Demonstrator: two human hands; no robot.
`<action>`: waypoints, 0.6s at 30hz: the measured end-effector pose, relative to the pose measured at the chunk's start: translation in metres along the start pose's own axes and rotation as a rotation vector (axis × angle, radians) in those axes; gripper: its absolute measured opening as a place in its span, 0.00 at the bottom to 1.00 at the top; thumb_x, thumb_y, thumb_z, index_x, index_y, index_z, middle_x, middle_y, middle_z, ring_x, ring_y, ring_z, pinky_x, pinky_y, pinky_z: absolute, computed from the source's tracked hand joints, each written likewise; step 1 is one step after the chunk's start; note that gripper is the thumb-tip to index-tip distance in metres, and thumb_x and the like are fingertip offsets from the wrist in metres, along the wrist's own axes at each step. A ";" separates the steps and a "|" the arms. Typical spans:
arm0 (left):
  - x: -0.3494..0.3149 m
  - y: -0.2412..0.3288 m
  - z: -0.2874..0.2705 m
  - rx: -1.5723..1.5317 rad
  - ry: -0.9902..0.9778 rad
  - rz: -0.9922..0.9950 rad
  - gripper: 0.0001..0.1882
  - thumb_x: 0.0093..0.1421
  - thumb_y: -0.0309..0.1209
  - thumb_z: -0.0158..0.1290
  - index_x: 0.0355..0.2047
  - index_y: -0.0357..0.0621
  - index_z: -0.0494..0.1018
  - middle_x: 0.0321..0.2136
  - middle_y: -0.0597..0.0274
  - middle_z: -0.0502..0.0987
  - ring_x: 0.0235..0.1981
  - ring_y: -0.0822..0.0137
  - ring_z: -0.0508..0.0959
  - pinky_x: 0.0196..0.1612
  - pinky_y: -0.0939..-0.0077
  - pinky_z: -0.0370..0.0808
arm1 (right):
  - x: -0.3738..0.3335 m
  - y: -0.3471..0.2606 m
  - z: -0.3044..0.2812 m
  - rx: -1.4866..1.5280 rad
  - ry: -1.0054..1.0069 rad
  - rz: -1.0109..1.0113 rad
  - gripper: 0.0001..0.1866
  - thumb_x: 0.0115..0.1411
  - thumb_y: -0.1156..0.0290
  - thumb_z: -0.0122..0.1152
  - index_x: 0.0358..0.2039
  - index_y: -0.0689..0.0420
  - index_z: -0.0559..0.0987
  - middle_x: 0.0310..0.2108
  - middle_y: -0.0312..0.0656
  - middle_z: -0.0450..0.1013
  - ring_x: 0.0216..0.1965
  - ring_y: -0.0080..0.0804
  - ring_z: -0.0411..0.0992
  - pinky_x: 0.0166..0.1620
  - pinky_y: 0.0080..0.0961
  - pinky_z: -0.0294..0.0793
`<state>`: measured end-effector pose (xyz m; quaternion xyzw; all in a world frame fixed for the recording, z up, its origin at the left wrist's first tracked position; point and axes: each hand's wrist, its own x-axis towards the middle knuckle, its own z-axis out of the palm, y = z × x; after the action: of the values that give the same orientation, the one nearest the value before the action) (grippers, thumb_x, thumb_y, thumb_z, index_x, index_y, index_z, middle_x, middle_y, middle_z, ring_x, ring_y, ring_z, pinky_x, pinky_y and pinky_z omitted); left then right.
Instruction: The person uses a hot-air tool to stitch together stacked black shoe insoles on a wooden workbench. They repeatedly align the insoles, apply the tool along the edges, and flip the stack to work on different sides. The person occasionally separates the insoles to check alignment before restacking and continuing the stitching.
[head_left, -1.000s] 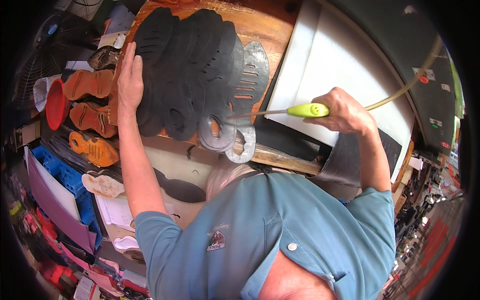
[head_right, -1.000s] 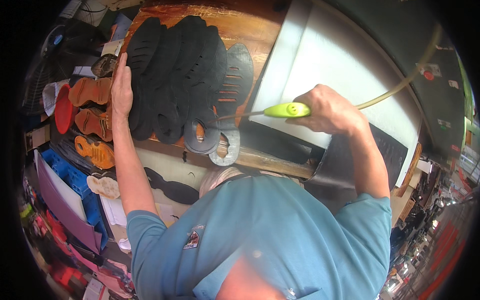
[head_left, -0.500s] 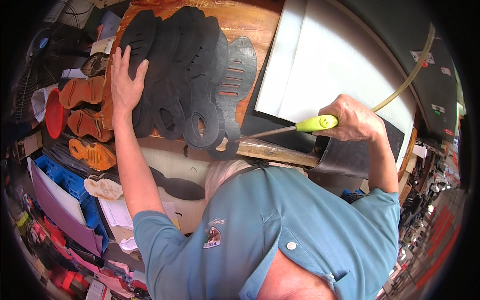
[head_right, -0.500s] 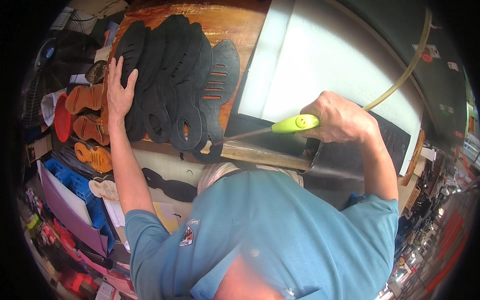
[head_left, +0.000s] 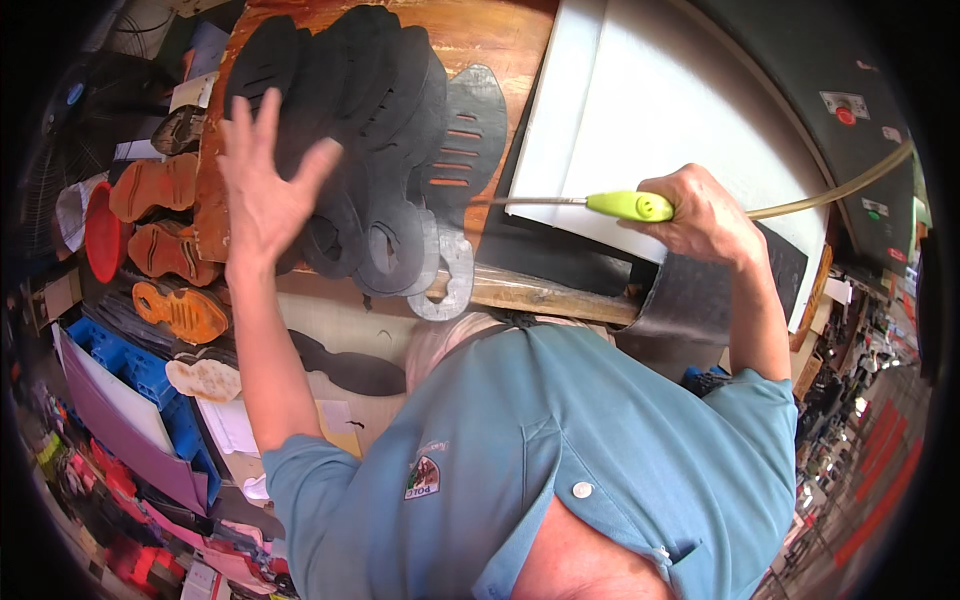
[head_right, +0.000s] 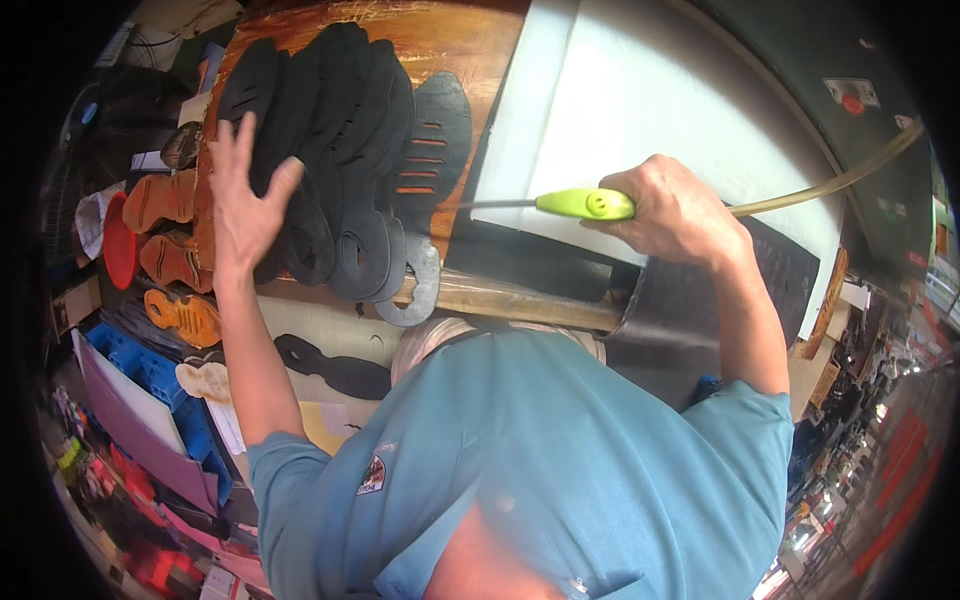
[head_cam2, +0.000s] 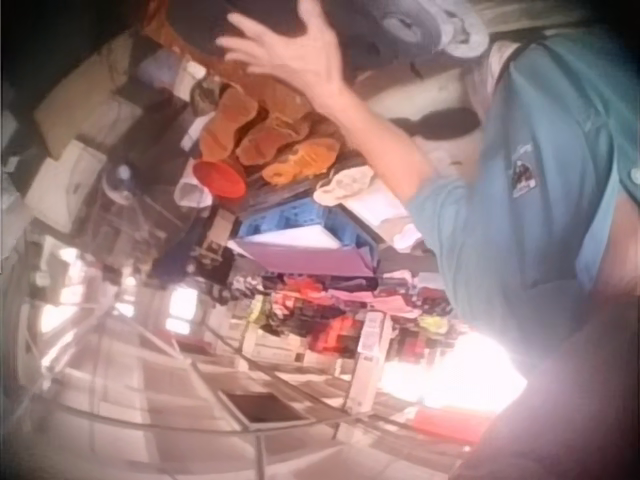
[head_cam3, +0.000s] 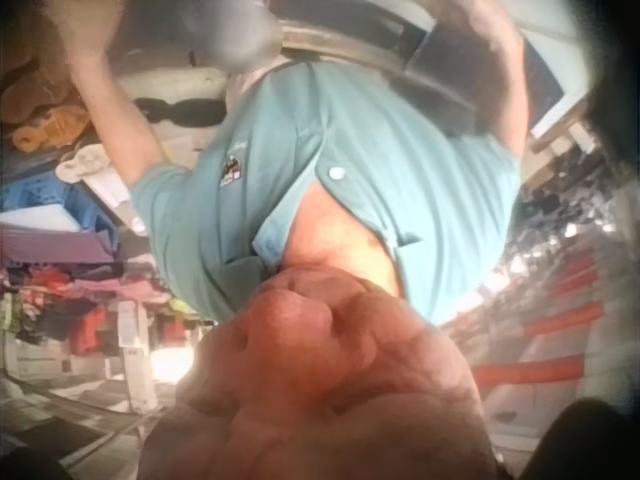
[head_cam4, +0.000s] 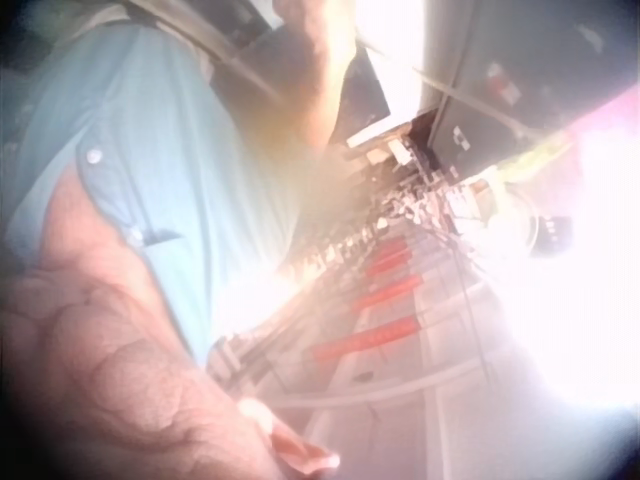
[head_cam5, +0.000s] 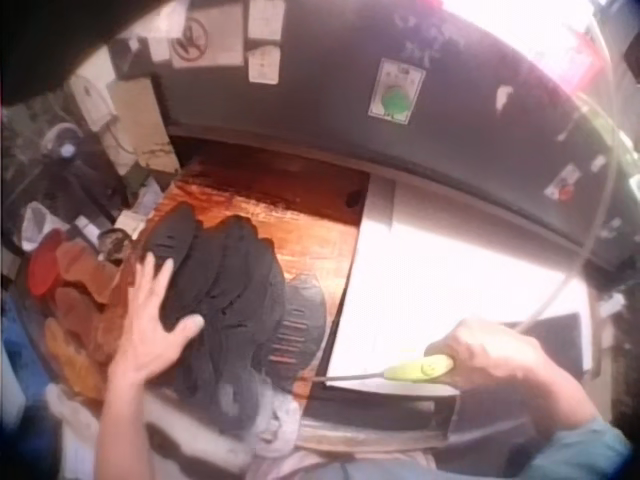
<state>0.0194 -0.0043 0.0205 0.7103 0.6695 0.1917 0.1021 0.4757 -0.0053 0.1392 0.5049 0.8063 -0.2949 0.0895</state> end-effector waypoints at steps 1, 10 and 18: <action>-0.012 0.014 0.001 -0.108 -0.049 0.035 0.58 0.57 0.65 0.68 0.80 0.55 0.56 0.80 0.34 0.48 0.80 0.27 0.44 0.77 0.26 0.41 | -0.002 0.000 0.002 -0.003 -0.016 0.000 0.10 0.60 0.68 0.75 0.35 0.62 0.86 0.26 0.53 0.81 0.28 0.55 0.79 0.35 0.45 0.78; -0.034 0.031 0.016 0.167 -0.145 0.093 0.60 0.54 0.59 0.72 0.81 0.64 0.55 0.82 0.42 0.43 0.81 0.31 0.41 0.77 0.24 0.42 | 0.015 0.011 0.002 -0.015 0.125 0.085 0.12 0.61 0.64 0.78 0.35 0.60 0.87 0.24 0.50 0.81 0.25 0.45 0.81 0.33 0.41 0.79; -0.031 0.038 0.000 0.082 -0.180 0.057 0.51 0.57 0.45 0.71 0.79 0.58 0.60 0.81 0.41 0.47 0.81 0.31 0.42 0.79 0.31 0.42 | 0.004 0.019 -0.002 0.002 0.210 0.122 0.13 0.62 0.62 0.76 0.36 0.59 0.87 0.25 0.54 0.79 0.27 0.56 0.77 0.35 0.46 0.77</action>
<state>0.0534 -0.0379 0.0311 0.7471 0.6444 0.1025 0.1273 0.4905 0.0052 0.1318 0.5811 0.7788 -0.2353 0.0217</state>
